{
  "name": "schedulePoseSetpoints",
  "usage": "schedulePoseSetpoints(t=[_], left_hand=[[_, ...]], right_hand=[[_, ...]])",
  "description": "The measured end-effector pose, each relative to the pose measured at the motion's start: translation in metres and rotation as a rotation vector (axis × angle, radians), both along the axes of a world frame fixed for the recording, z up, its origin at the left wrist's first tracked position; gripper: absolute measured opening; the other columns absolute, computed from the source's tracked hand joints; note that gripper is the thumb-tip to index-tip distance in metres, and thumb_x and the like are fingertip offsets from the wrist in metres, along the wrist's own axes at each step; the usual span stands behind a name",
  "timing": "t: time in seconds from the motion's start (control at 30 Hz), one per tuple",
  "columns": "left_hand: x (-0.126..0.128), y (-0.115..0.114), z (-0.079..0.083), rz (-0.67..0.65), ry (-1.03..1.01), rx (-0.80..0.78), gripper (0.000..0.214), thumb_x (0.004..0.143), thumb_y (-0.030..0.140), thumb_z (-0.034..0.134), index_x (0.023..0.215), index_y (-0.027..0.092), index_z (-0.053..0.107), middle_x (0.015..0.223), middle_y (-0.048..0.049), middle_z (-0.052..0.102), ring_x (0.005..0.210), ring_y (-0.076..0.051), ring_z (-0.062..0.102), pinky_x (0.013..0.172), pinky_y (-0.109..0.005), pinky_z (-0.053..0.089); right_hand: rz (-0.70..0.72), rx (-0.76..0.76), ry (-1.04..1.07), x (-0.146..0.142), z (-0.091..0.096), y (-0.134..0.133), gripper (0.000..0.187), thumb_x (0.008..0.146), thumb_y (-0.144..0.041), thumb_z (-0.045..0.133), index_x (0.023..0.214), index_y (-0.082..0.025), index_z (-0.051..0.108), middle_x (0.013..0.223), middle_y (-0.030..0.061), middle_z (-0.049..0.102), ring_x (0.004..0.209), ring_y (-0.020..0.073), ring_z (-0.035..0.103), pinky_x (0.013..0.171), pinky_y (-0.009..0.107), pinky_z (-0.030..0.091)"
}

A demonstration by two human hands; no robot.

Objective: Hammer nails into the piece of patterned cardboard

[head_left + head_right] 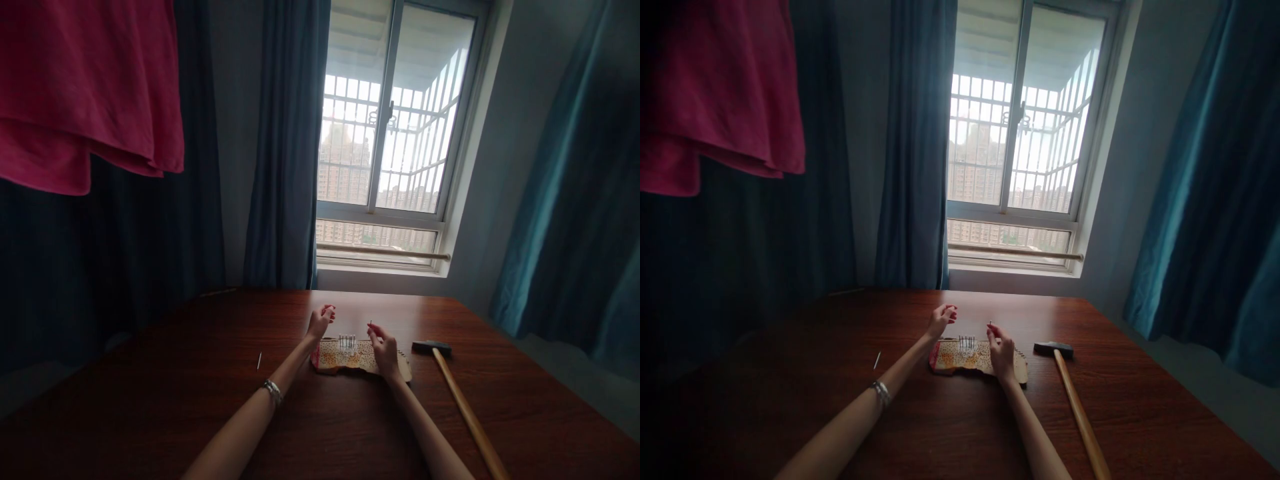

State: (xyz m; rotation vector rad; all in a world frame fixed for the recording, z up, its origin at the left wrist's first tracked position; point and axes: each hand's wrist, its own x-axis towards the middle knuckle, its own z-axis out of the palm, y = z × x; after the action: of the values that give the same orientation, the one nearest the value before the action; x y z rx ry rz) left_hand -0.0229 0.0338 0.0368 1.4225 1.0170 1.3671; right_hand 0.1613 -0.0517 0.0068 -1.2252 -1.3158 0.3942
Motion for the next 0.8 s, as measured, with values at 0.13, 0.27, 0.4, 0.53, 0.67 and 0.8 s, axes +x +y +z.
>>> schedulePoseSetpoints(t=[0.13,0.27,0.4,0.53,0.67,0.8], left_hand=[[0.005,0.001,-0.017,-0.112,-0.099,-0.061,0.041,0.073,0.048,0.049,0.089,0.011,0.055,0.069,-0.0051,0.059,0.064,-0.015,0.059,0.063,-0.028,0.047],[0.018,-0.010,-0.024,-0.245,-0.128,-0.089,0.047,0.076,0.052,0.045,0.101,0.012,0.047,0.075,-0.0058,0.061,0.069,-0.016,0.061,0.068,-0.030,0.047],[0.025,-0.017,-0.027,-0.256,-0.065,-0.088,0.050,0.077,0.057,0.039,0.103,0.014,0.045,0.082,-0.0076,0.061,0.073,-0.017,0.062,0.067,-0.030,0.046],[0.025,-0.019,-0.029,-0.267,-0.019,-0.067,0.051,0.077,0.057,0.039,0.104,0.014,0.045,0.084,-0.0082,0.061,0.075,-0.018,0.062,0.067,-0.030,0.045],[0.023,-0.020,-0.028,-0.277,-0.001,-0.050,0.050,0.078,0.054,0.038,0.105,0.013,0.046,0.083,-0.0091,0.061,0.076,-0.019,0.061,0.069,-0.030,0.045],[0.022,-0.021,-0.026,-0.263,0.055,-0.025,0.049,0.076,0.051,0.044,0.104,0.011,0.048,0.080,-0.0081,0.062,0.077,-0.019,0.061,0.071,-0.031,0.044]], right_hand=[[0.025,-0.027,-0.025,0.005,-0.008,0.007,0.035,0.077,-0.041,0.049,0.094,-0.017,0.067,0.094,0.0094,0.069,0.085,0.0227,0.062,0.074,0.034,0.048],[0.081,-0.059,0.011,0.008,-0.013,0.013,0.033,0.074,-0.040,0.052,0.091,-0.018,0.068,0.091,0.0087,0.070,0.083,0.0222,0.063,0.077,0.035,0.048],[0.113,-0.068,0.032,0.010,-0.011,0.021,0.034,0.071,-0.041,0.055,0.087,-0.015,0.069,0.082,0.0096,0.071,0.076,0.0226,0.064,0.073,0.035,0.050],[0.128,-0.065,0.051,0.005,-0.012,0.028,0.034,0.069,-0.041,0.057,0.088,-0.015,0.069,0.083,0.0103,0.071,0.075,0.0233,0.065,0.072,0.037,0.050],[0.140,-0.065,0.018,-0.003,-0.014,0.026,0.029,0.071,-0.037,0.055,0.086,-0.017,0.069,0.085,0.0085,0.071,0.078,0.0227,0.065,0.073,0.036,0.050],[0.161,-0.063,-0.053,-0.005,-0.014,0.018,0.023,0.072,-0.033,0.054,0.083,-0.020,0.070,0.084,0.0053,0.071,0.075,0.0206,0.064,0.072,0.032,0.049]])
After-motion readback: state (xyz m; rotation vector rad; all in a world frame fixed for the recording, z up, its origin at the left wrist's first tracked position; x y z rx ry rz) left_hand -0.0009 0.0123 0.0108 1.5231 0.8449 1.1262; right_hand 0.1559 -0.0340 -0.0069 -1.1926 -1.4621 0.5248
